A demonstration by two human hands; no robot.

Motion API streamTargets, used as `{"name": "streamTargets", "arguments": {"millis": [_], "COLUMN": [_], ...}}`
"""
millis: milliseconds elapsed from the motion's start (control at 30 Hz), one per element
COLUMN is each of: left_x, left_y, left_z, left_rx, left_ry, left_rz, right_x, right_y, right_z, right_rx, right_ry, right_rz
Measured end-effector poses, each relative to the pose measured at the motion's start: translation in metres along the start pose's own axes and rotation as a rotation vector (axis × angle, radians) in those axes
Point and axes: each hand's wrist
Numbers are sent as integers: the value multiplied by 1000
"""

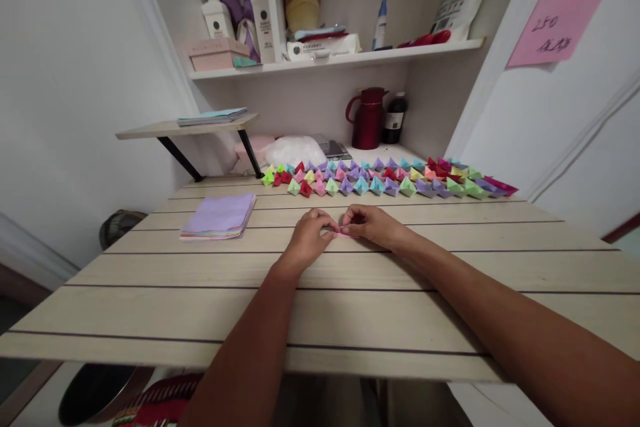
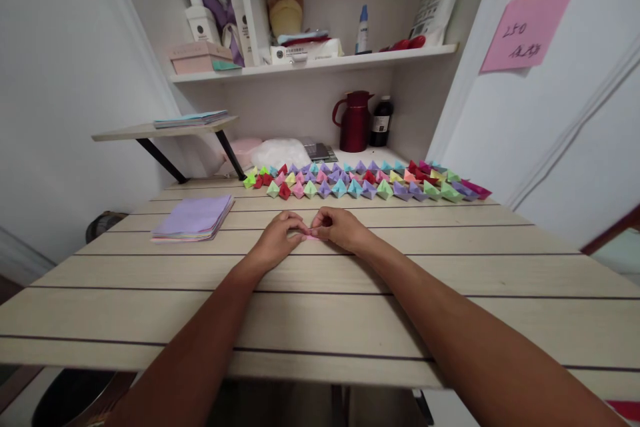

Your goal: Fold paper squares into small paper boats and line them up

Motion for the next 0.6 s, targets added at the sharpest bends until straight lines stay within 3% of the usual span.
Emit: {"name": "streamTargets", "arguments": {"millis": [333, 600], "left_x": [0, 1], "left_y": [-1, -1], "left_z": [2, 3], "left_rx": [20, 28], "left_ry": [18, 15], "left_rz": [-11, -20], "right_x": [-2, 3], "right_y": [-3, -3], "right_z": [-5, 6], "right_rx": [-121, -190], "right_ry": [-44, 44], "right_rz": [-91, -71]}}
Point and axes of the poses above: each hand's wrist, its own x-axis away from the middle knuckle, its own y-axis out of the back of the hand, z = x × y, and after that the axes turned 3 degrees about y, right-handed
